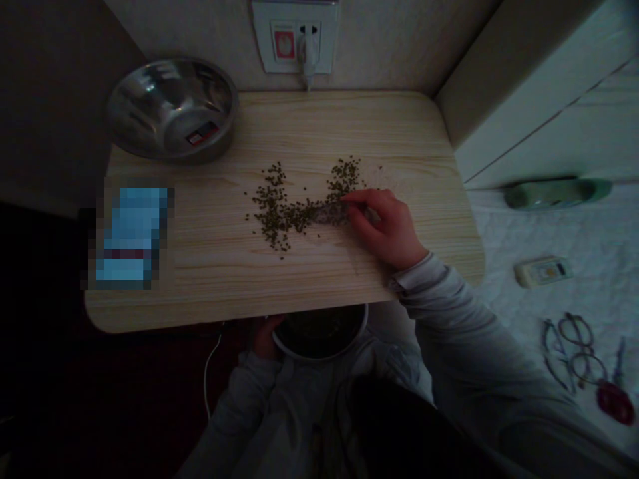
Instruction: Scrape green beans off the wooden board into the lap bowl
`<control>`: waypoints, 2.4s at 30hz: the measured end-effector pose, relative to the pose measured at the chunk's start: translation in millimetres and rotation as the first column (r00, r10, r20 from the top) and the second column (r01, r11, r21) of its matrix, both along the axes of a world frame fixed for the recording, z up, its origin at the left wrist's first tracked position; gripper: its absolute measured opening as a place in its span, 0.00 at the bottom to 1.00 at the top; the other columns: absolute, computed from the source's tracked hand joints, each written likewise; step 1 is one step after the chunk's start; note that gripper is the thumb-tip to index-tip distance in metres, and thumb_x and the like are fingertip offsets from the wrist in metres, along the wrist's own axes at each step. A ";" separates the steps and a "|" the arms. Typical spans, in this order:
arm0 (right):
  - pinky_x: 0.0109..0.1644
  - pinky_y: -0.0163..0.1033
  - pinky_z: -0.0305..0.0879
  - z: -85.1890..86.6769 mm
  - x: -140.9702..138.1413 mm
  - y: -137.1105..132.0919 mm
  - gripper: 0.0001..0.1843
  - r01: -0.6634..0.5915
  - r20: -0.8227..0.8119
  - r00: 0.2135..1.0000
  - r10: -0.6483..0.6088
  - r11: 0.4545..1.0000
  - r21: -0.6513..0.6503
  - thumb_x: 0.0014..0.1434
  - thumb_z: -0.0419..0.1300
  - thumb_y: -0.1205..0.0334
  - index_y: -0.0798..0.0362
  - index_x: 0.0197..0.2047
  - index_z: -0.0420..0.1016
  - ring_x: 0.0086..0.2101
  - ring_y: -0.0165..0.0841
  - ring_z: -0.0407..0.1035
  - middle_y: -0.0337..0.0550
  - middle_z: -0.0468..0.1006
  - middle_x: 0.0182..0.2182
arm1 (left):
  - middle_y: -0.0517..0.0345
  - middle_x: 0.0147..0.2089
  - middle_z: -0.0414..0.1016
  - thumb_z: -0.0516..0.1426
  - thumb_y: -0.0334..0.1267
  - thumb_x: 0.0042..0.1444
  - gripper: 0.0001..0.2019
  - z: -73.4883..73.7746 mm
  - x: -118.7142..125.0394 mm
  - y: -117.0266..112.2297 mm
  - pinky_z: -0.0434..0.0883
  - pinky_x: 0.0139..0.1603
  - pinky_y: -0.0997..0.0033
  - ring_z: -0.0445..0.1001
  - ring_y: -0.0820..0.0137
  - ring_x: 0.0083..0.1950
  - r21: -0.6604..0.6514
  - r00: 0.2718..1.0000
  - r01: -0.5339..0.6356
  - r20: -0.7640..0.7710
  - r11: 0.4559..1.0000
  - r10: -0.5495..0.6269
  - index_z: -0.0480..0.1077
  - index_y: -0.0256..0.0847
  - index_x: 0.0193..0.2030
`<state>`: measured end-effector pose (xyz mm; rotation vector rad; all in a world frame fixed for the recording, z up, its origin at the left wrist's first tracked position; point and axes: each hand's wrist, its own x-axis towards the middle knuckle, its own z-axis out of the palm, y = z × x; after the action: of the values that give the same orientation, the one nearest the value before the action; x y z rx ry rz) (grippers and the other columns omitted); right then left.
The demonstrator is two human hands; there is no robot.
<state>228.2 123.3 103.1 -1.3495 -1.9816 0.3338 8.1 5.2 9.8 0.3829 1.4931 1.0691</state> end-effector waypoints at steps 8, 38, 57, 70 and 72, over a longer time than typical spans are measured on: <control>0.41 0.41 0.57 -0.1 0.8 -1.0 0.12 -0.062 0.019 0.998 0.063 0.998 -0.021 0.53 0.48 0.62 0.52 0.39 0.68 0.34 0.32 0.65 0.41 0.73 0.32 | 0.59 0.25 0.73 0.58 0.33 0.30 0.01 -2.0 -3.0 -1.3 0.60 0.48 0.64 0.69 0.62 0.42 0.029 0.998 0.031 -0.056 0.999 -0.030 0.69 0.42 0.16; 0.44 0.41 0.54 0.2 -9.7 -0.6 0.14 -0.146 0.071 0.987 0.146 0.989 0.000 0.55 0.46 0.60 0.51 0.41 0.67 0.36 0.31 0.65 0.42 0.73 0.35 | 0.57 0.27 0.74 0.58 0.34 0.31 0.04 -8.9 0.3 -4.7 0.61 0.47 0.62 0.68 0.61 0.43 -0.007 1.000 -0.019 0.002 1.000 0.019 0.71 0.40 0.20; 0.44 0.42 0.53 1.9 -8.1 -3.0 0.13 -0.181 0.073 0.981 0.182 0.983 -0.024 0.54 0.46 0.61 0.51 0.40 0.67 0.37 0.32 0.64 0.42 0.73 0.34 | 0.59 0.26 0.73 0.59 0.33 0.28 0.04 -15.9 -6.0 -4.9 0.62 0.46 0.63 0.69 0.62 0.41 0.034 0.997 0.011 -0.082 0.999 -0.008 0.70 0.42 0.18; 0.43 0.42 0.54 1.5 -8.8 -3.1 0.13 -0.187 0.071 0.980 0.188 0.982 -0.015 0.54 0.46 0.61 0.51 0.40 0.67 0.36 0.32 0.64 0.42 0.73 0.34 | 0.59 0.26 0.74 0.58 0.34 0.31 0.02 -10.2 -1.4 -4.3 0.63 0.46 0.64 0.70 0.63 0.40 0.003 0.999 -0.021 -0.038 1.000 0.021 0.69 0.42 0.18; 0.43 0.42 0.54 1.9 -8.1 -3.7 0.13 -0.192 0.074 0.978 0.193 0.981 -0.020 0.54 0.46 0.62 0.51 0.40 0.67 0.36 0.32 0.64 0.42 0.73 0.34 | 0.60 0.26 0.74 0.59 0.34 0.31 0.02 -8.0 -0.8 -3.4 0.61 0.47 0.65 0.69 0.64 0.41 0.040 0.998 -0.025 -0.060 0.999 0.028 0.69 0.42 0.16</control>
<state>220.1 119.6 105.0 -1.1959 -2.1828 0.3901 7.4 1.8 1.9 0.4273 1.5359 1.1180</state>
